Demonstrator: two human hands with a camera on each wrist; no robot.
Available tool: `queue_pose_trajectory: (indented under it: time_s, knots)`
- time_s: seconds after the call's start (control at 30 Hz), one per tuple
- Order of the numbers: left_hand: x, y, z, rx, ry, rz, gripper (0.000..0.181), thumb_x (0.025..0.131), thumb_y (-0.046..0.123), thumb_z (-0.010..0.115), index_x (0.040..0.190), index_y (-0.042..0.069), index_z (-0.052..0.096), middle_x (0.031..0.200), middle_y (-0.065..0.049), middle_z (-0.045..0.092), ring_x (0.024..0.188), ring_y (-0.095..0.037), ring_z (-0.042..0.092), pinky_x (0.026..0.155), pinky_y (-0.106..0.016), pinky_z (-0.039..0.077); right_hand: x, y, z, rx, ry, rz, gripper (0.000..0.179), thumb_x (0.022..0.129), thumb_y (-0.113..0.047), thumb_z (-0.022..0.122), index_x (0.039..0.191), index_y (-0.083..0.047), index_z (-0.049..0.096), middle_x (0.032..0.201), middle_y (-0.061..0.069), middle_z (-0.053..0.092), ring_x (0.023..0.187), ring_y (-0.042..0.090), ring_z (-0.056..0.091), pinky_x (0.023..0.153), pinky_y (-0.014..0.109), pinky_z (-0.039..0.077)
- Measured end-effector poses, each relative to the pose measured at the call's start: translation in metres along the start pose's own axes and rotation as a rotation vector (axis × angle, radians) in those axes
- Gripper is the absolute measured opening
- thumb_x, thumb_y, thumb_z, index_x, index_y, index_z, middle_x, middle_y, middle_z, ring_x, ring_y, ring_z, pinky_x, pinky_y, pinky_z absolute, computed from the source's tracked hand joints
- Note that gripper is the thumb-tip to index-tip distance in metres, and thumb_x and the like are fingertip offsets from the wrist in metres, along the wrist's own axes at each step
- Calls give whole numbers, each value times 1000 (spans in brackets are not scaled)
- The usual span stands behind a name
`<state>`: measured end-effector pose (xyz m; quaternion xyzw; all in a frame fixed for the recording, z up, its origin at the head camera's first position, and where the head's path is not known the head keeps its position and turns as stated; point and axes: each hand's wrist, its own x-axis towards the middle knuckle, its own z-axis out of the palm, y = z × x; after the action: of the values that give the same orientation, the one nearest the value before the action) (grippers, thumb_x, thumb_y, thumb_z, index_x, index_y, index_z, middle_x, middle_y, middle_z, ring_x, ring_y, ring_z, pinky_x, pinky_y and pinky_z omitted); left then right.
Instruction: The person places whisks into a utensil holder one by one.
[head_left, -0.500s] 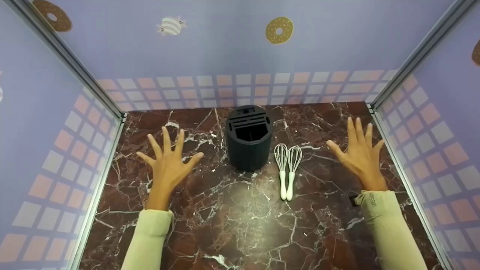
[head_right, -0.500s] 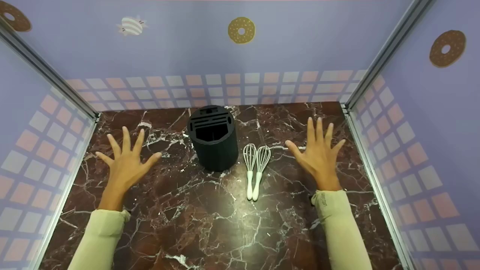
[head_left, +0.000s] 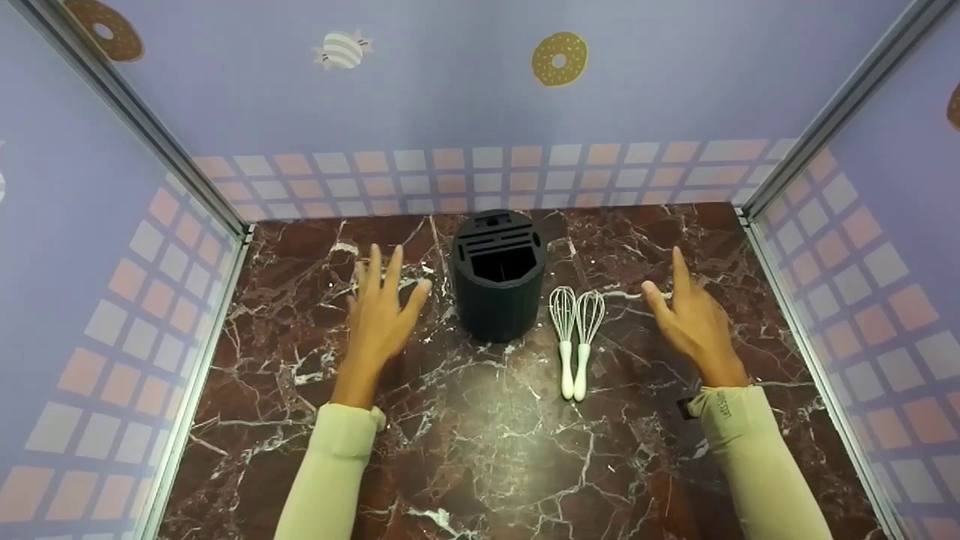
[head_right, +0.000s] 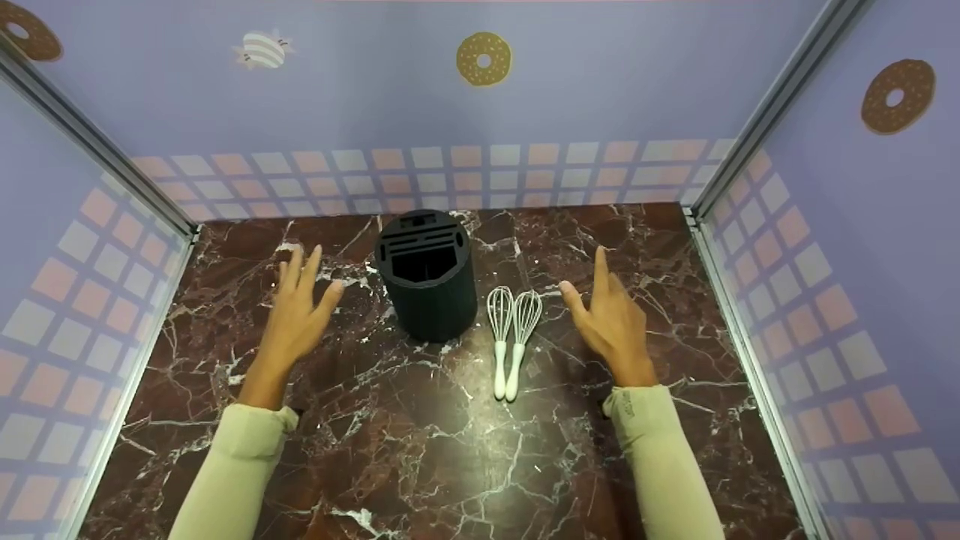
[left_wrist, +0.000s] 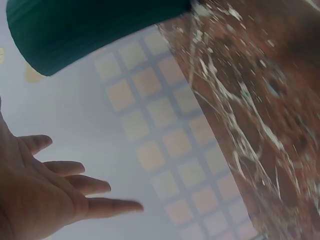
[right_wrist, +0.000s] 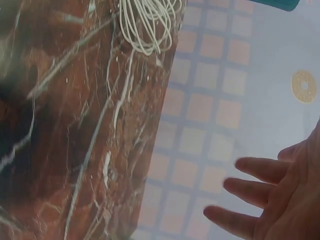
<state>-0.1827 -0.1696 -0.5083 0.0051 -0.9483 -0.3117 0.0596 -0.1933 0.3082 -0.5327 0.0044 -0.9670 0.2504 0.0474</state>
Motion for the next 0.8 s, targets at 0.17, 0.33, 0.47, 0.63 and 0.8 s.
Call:
queue_pose_trajectory:
  time_s: [0.17, 0.33, 0.47, 0.63, 0.8]
  knots:
    - [6, 16, 7, -179, 71, 46, 68, 104, 58, 44, 162, 27, 30, 169, -9, 24, 153, -40, 29, 119, -64, 30, -1, -6, 10, 24, 10, 2, 81, 102, -68, 32, 166, -26, 3, 131, 40, 58, 107, 61, 61, 84, 73, 46]
    - [14, 33, 14, -297, 102, 74, 59, 107, 48, 44, 156, 15, 43, 156, -13, 44, 144, -36, 43, 119, -53, 33, -2, -11, 20, 84, 20, 13, 80, 103, -67, 32, 166, -23, 9, 132, 41, 57, 112, 62, 58, 92, 73, 43]
    - [20, 45, 20, -353, 105, 53, 55, 108, 44, 44, 152, 12, 49, 150, -15, 50, 140, -34, 47, 118, -51, 36, -4, -17, 28, 146, 26, 25, 80, 103, -65, 35, 165, -18, 15, 134, 43, 54, 118, 62, 56, 99, 73, 41]
    - [24, 58, 31, -414, 50, -18, 58, 107, 49, 43, 154, 15, 46, 150, -15, 50, 137, -34, 50, 114, -52, 39, -4, -24, 40, 229, -9, 59, 82, 103, -64, 39, 164, -13, 18, 133, 41, 57, 122, 60, 55, 105, 70, 41]
    - [28, 63, 43, -492, 47, -61, 59, 107, 47, 44, 156, 14, 42, 152, -16, 48, 138, -35, 50, 114, -50, 40, -3, -29, 54, 352, -61, 136, 80, 103, -60, 44, 161, -8, 25, 125, 29, 68, 110, 47, 68, 92, 52, 57]
